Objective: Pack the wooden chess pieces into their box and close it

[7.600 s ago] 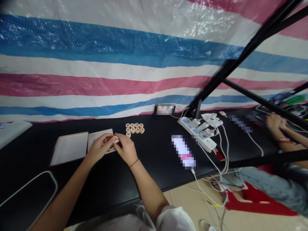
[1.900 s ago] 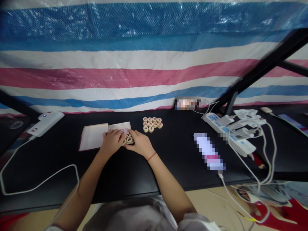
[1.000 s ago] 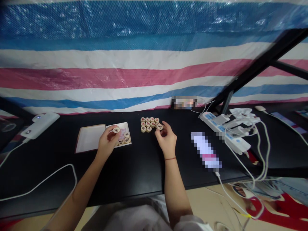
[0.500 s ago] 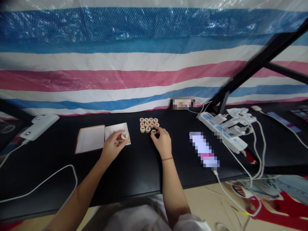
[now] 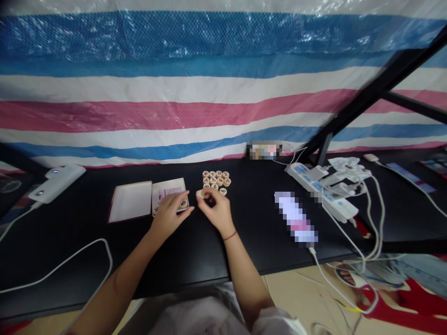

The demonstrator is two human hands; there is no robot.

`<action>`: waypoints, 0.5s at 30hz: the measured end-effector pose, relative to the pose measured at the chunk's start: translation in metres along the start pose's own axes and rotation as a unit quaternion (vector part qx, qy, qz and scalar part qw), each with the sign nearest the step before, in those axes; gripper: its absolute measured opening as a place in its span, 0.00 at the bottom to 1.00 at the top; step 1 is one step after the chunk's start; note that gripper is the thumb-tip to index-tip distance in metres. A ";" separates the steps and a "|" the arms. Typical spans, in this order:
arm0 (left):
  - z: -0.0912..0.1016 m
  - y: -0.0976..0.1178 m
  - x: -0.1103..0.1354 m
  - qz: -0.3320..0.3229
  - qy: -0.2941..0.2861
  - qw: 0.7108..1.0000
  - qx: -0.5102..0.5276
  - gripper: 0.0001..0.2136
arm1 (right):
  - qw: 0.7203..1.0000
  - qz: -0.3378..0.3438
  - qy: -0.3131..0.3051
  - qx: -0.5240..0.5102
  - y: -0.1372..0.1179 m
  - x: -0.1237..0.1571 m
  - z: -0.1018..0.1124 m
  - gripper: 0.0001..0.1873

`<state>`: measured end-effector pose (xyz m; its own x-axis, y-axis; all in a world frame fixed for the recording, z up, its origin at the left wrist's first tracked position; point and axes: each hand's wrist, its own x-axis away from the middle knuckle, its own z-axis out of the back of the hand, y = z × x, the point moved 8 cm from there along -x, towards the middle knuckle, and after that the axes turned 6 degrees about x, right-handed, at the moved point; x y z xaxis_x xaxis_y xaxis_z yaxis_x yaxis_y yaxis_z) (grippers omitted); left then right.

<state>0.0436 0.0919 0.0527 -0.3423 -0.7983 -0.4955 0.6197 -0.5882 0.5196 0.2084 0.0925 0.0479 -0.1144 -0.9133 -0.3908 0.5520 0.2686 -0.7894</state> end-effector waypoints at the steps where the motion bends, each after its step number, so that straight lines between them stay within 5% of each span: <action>1: 0.002 -0.001 0.000 0.001 0.006 1.000 -0.007 0.15 | 0.999 -0.031 0.038 0.023 0.013 -0.001 0.012 0.11; 3: 0.006 -0.004 -0.001 0.003 0.017 1.000 -0.014 0.14 | 0.989 -0.084 0.090 0.079 0.037 0.000 0.034 0.13; 7: 0.012 -0.013 -0.002 0.019 0.027 0.999 -0.017 0.10 | 0.973 -0.115 0.097 0.173 0.065 0.001 0.052 0.13; 15: 0.013 -0.014 -0.002 0.007 0.032 0.999 -0.010 0.08 | 0.974 -0.053 0.038 0.215 0.068 0.000 0.033 0.15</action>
<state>0.0263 0.1004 0.0553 -0.2881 -0.7962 -0.5321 0.6377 -0.5740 0.5137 0.2738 0.1008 0.0097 -0.2417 -0.8991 -0.3650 0.8274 0.0056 -0.5615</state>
